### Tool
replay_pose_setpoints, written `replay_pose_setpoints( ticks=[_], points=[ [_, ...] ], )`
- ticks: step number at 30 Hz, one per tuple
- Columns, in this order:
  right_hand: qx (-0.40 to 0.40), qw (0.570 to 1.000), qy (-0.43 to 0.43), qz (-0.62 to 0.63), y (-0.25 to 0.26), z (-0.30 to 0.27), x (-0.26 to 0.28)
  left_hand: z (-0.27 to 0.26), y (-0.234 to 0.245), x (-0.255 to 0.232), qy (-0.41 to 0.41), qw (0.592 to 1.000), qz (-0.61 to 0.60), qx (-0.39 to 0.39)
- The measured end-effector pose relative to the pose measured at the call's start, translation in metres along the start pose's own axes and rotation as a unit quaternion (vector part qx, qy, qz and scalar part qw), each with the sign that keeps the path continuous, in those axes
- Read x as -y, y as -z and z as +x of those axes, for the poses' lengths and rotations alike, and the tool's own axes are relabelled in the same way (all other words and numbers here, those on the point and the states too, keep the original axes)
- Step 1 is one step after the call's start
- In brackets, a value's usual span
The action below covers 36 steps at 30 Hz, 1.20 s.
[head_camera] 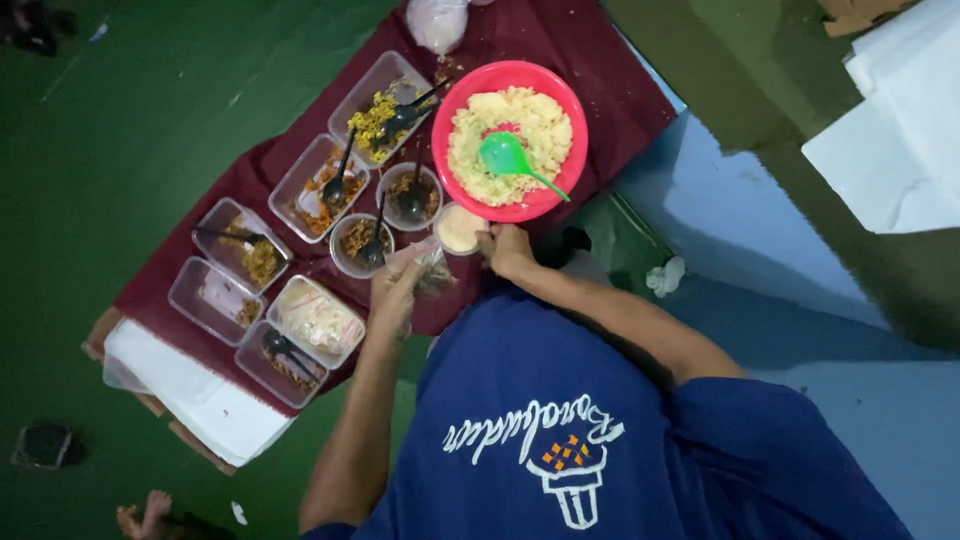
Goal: Packaging food items by scooping ingredients into bags, wrapping items in paper, and assembling cardboard boxes.
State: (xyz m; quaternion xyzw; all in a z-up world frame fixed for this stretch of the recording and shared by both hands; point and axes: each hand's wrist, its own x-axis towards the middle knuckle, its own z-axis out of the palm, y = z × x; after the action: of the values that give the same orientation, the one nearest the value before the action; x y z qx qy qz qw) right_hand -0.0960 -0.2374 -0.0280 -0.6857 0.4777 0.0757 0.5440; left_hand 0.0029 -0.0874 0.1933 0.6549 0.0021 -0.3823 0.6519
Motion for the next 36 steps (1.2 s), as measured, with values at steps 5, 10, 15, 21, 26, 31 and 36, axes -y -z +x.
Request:
replay_pose_setpoints(
  ticks=[5,10,15,21,26,31,36],
  points=[
    [0.0,0.999,-0.037,0.039,-0.002,0.0,0.008,0.016,0.027,0.047,-0.017,0.998,0.051,-0.024],
    [0.013,0.999,-0.023,0.019,0.01,-0.037,0.039,0.048,0.044,0.115,-0.105,0.987,0.12,-0.034],
    [0.003,0.998,0.0,0.058,0.014,-0.052,0.059,0.066,0.048,0.142,-0.117,0.986,0.111,-0.03],
    [0.018,0.99,-0.008,0.136,0.015,-0.062,0.061,0.055,0.032,0.132,-0.104,0.99,0.072,-0.065],
    [0.081,0.96,-0.003,0.267,0.01,-0.068,0.06,0.031,0.022,0.095,-0.127,0.983,0.089,-0.102],
    [0.169,0.923,0.024,0.344,0.026,-0.096,0.092,-0.012,-0.009,0.01,-0.052,0.982,0.038,-0.176],
    [0.175,0.898,0.015,0.404,0.03,-0.108,0.113,-0.024,-0.013,0.003,-0.081,0.982,0.021,-0.169]
  ],
)
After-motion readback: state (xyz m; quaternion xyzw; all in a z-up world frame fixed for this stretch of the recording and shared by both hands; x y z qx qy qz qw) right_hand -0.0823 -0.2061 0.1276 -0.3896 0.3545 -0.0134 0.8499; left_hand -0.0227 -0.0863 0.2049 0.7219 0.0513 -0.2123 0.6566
